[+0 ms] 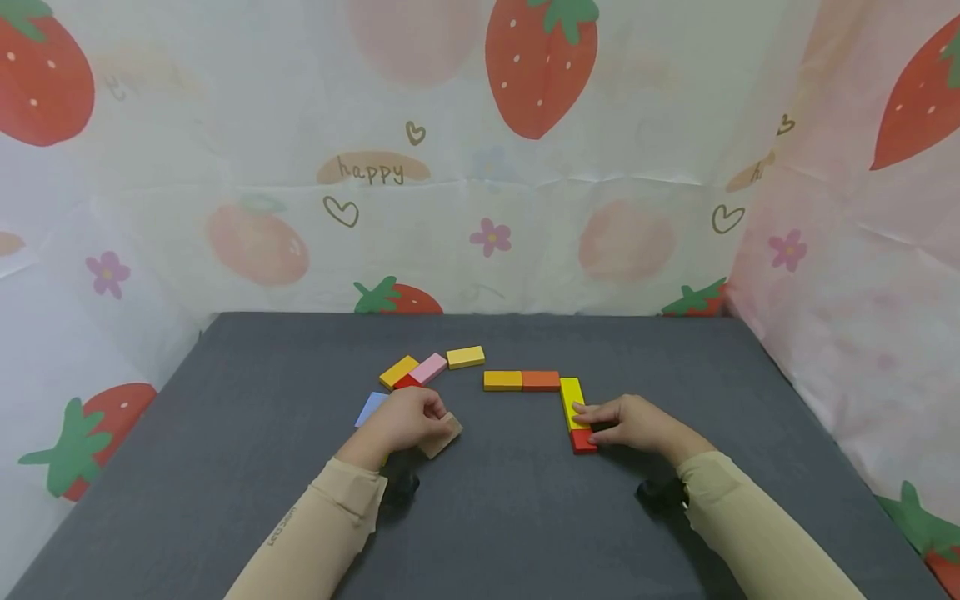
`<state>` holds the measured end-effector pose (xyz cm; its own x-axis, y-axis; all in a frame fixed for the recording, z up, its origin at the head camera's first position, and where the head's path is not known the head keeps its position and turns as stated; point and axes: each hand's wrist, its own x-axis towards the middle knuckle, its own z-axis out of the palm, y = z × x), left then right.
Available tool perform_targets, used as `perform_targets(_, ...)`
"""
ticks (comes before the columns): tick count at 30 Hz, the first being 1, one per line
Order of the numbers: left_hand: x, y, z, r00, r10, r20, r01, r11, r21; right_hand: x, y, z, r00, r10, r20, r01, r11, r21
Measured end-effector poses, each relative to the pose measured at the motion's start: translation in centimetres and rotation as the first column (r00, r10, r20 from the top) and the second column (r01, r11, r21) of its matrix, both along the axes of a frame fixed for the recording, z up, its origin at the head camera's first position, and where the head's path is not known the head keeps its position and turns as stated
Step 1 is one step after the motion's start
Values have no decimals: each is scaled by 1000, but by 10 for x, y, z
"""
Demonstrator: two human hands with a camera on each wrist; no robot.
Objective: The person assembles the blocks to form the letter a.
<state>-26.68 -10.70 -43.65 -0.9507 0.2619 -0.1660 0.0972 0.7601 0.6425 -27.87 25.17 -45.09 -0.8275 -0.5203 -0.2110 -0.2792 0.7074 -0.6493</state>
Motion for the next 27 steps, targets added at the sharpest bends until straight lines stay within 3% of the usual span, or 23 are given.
perform_targets(4,2,12,4,997,-25,79,11,986,164,-1,0,-1,1000,4,-4,-4,1000,-2)
perform_targets(10,7,35,7,981,-89,171,25,939,343,-1,1,-2,1000,13,-16,-13,1000,-5)
perform_targets(15,9,56,5,969,-96,229,-10,907,422,-2,1,-3,1000,3,-16,-3,1000,7)
perform_targets(20,10,82,-5,951,-101,292,-50,882,468,-3,1,-5,1000,-5,-23,6,1000,20)
perform_targets(27,15,112,-14,941,-131,311,-51,856,515,-3,2,-6,1000,7,-22,-8,1000,-2)
